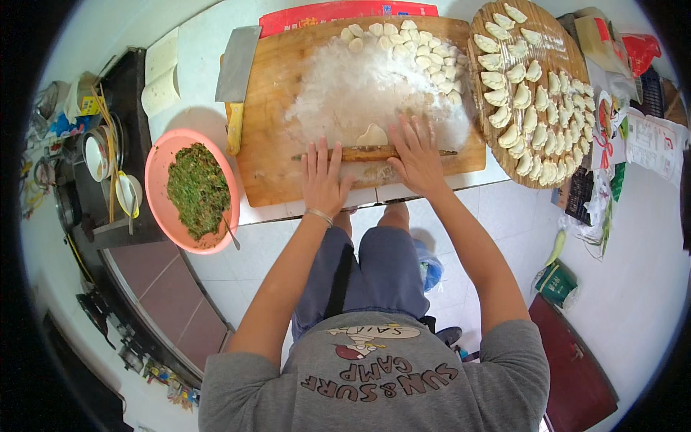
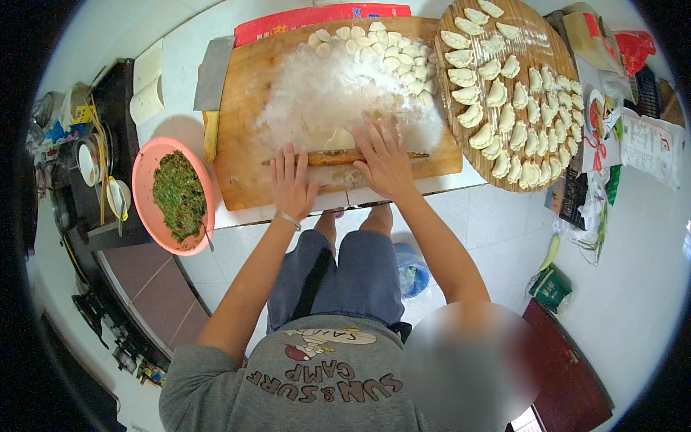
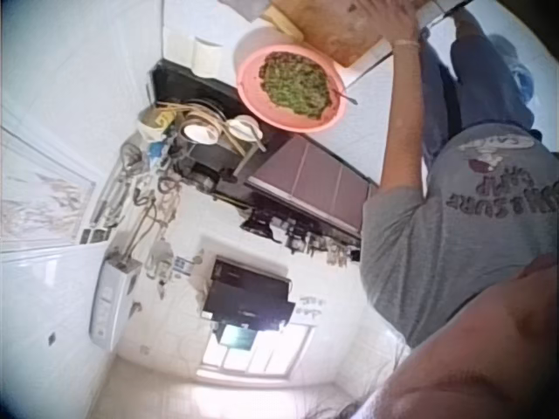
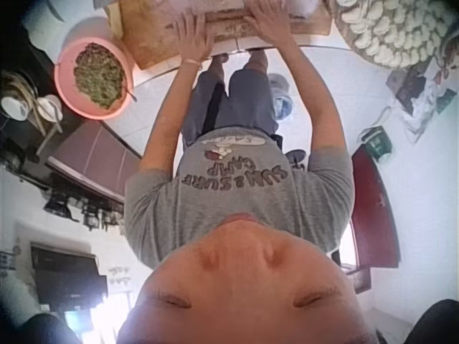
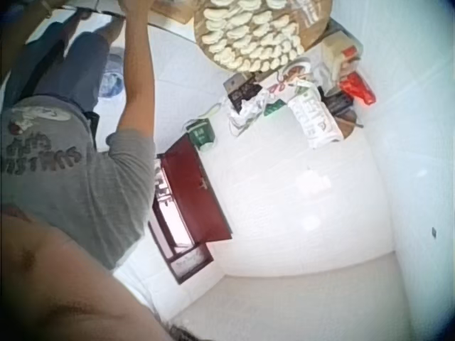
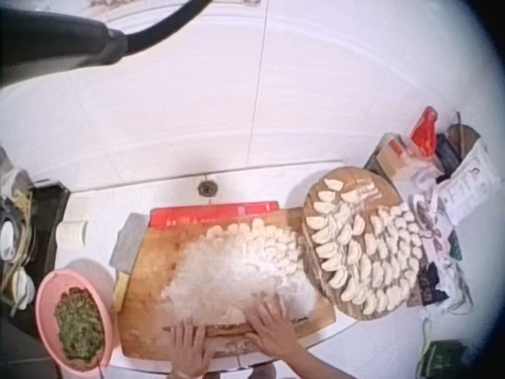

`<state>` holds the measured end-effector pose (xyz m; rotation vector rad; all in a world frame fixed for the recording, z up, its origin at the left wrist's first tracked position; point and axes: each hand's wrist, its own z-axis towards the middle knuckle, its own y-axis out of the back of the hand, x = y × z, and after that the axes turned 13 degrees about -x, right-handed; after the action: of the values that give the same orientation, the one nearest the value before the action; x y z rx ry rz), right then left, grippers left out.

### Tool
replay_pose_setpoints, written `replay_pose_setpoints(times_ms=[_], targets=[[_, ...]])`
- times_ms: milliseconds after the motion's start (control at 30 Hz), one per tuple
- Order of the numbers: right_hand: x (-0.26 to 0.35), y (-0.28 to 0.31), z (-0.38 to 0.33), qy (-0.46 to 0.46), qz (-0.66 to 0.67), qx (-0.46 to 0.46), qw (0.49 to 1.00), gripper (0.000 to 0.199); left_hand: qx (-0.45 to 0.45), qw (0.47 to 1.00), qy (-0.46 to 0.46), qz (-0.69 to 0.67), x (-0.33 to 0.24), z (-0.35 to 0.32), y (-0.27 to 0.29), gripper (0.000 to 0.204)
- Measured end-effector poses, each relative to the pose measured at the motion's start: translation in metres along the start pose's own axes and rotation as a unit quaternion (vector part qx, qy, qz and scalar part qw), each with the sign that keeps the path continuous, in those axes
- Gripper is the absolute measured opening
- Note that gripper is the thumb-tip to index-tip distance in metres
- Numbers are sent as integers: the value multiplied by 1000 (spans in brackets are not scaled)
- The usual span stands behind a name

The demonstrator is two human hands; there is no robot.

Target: The person uses a wooden rolling pin to flatten small balls of dough into circular wrappers on a floured wooden board. They repeatedly roll, rotate, and adjust the dough pieces to achieve a uniform shape, placing the finished wrappers aside on the board.

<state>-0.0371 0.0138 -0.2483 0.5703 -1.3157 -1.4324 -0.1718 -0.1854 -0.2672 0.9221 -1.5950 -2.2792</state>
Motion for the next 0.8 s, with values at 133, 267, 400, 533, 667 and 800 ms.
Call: replay_pose_setpoints(times_ms=[133, 267, 400, 533, 667, 800], targets=[[-21, 5, 8, 19, 72, 17, 997, 50, -47, 999, 17, 11, 8, 65, -14, 65], [-43, -7, 3, -14, 77, -1, 997, 35, -153, 986, 42, -41, -7, 78, -20, 54], [-32, 4, -4, -130, 152, -78, 977, 31, -87, 987, 42, -129, -31, 64, -29, 39], [-17, 18, -14, -230, 188, -138, 945, 29, 5, 987, 123, -103, -37, 75, -43, 30], [-18, 20, -26, -255, 200, -167, 931, 28, 15, 993, 51, -108, -28, 85, -43, 24], [-17, 25, -33, -259, 211, -176, 926, 28, 86, 977, -28, -192, -33, 83, -30, 17]])
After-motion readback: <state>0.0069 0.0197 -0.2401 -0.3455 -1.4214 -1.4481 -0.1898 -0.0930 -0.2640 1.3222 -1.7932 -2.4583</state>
